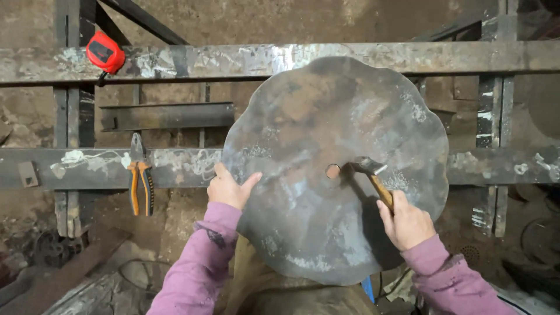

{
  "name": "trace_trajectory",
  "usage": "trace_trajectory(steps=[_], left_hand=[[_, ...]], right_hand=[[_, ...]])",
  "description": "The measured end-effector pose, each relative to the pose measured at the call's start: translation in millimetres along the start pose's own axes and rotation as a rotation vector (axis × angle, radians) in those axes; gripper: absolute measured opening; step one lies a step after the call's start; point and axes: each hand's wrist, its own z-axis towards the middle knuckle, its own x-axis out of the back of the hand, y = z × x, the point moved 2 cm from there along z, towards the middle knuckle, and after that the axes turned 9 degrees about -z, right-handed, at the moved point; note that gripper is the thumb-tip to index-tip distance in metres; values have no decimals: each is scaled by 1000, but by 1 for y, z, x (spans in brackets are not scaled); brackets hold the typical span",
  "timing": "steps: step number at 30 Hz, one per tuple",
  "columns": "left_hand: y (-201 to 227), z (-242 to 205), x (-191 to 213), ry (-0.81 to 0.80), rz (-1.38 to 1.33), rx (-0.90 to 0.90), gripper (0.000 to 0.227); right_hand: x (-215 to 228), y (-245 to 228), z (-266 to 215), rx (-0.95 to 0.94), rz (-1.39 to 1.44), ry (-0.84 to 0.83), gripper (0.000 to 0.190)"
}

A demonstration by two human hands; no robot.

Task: Hammer and straighten a large metal disc with scalloped edges.

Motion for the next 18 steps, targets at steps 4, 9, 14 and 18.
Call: trace_trajectory(steps=[4, 9, 14, 18], left_hand=[[0, -2, 1, -18, 7, 10, 94], [5, -2, 3, -21, 53, 7, 96], [4, -6, 4, -17, 61, 14, 96], [4, 4, 2, -4, 39, -17, 97]], right_hand=[[-4, 6, -4, -2, 3, -31, 34], [10, -8, -3, 16, 65, 23, 34], [-13, -10, 6, 65, 123, 45, 29], [-13, -11, 20, 63, 104, -28, 29]])
